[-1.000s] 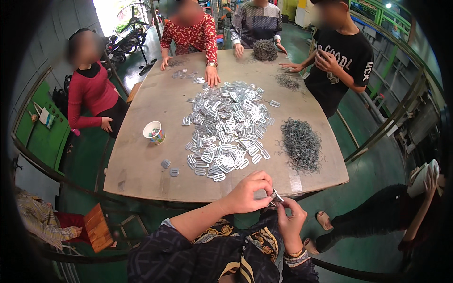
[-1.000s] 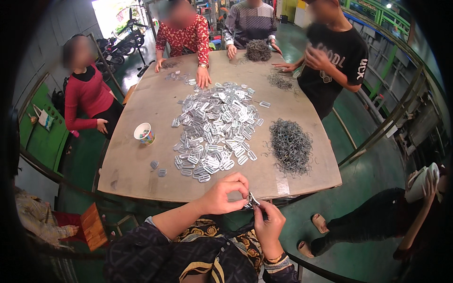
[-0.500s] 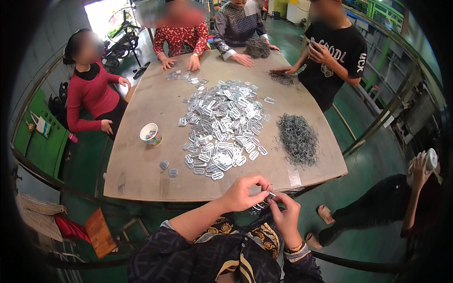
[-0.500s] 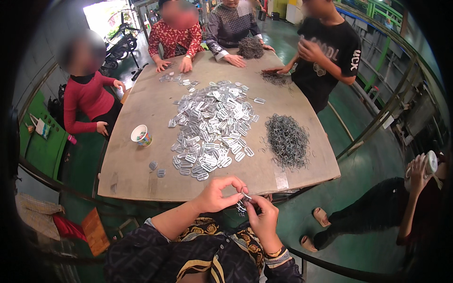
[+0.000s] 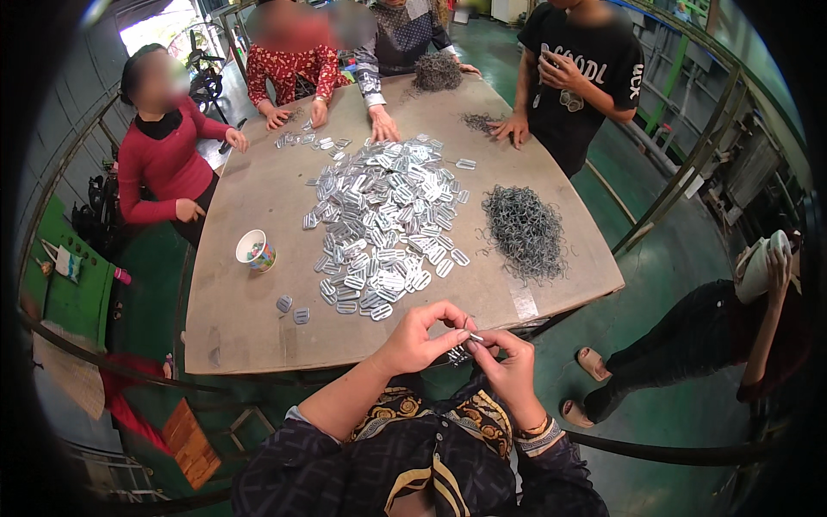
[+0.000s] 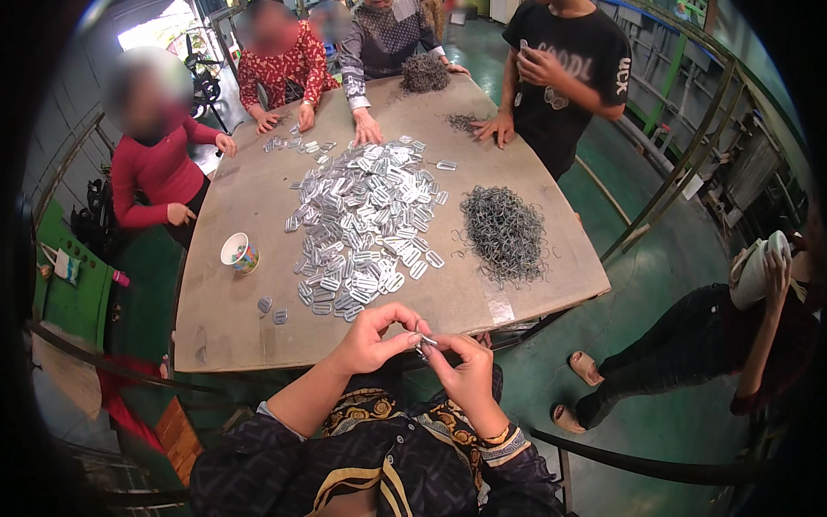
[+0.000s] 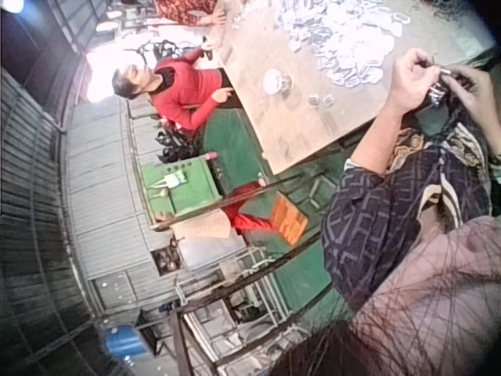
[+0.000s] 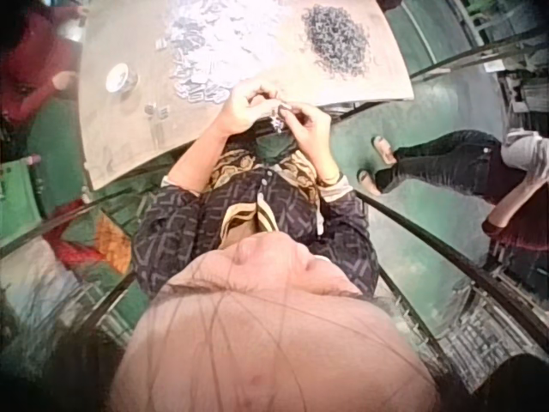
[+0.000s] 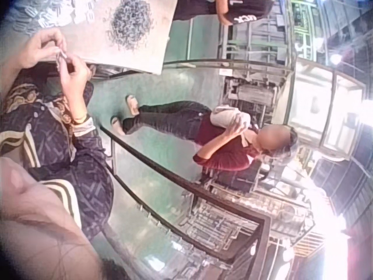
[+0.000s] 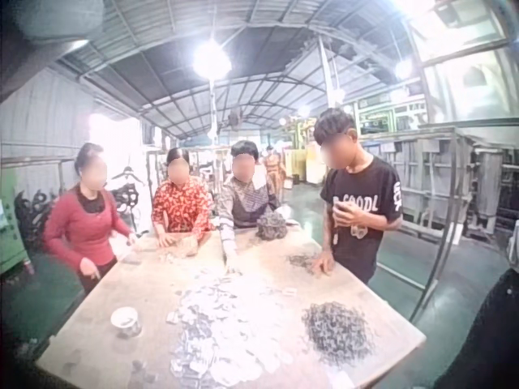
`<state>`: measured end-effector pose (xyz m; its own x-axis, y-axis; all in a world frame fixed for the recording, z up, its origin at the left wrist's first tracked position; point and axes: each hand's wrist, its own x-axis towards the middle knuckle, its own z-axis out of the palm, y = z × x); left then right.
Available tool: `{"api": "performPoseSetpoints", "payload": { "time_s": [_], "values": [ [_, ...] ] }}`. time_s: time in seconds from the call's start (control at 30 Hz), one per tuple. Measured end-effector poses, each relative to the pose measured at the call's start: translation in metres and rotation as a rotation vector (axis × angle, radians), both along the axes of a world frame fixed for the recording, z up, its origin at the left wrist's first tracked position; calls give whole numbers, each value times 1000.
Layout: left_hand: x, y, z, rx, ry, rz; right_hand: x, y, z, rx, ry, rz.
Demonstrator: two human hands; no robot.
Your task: The person repeatedly picks up small metal clips and wire loops from a table, inserts the loops into the clips, and places the assembled units on a vertical rack. Other people at the table also handle the parts.
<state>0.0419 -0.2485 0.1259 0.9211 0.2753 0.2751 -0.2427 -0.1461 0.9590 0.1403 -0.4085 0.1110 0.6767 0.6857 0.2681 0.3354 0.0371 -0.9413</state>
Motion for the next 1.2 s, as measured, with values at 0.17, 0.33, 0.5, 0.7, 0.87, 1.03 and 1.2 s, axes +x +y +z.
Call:
{"api": "performPoseSetpoints", "payload": {
  "time_s": [0.17, 0.33, 0.5, 0.7, 0.87, 1.03, 1.2],
  "values": [
    [-9, -7, -1, 110, -10, 27, 14, -4, -1, -5, -145, 161],
    [-15, -12, -2, 218, -55, 8, 43, -5, -39, 57, 199, 230],
    [-20, -15, -8, 245, -63, -15, 101, 30, -98, -325, -99, -343],
    [-24, -17, -9, 268, -64, -24, 148, 48, -146, -478, -413, -667],
    [-25, -17, -16, 254, -47, -29, 149, 60, -150, -469, -428, -538],
    [-28, -15, -20, 245, -36, -3, 121, 79, -125, -404, -359, -251],
    [-30, -13, -21, 230, -33, -2, 132, 104, -121, -401, -406, -279]
  ]
}}
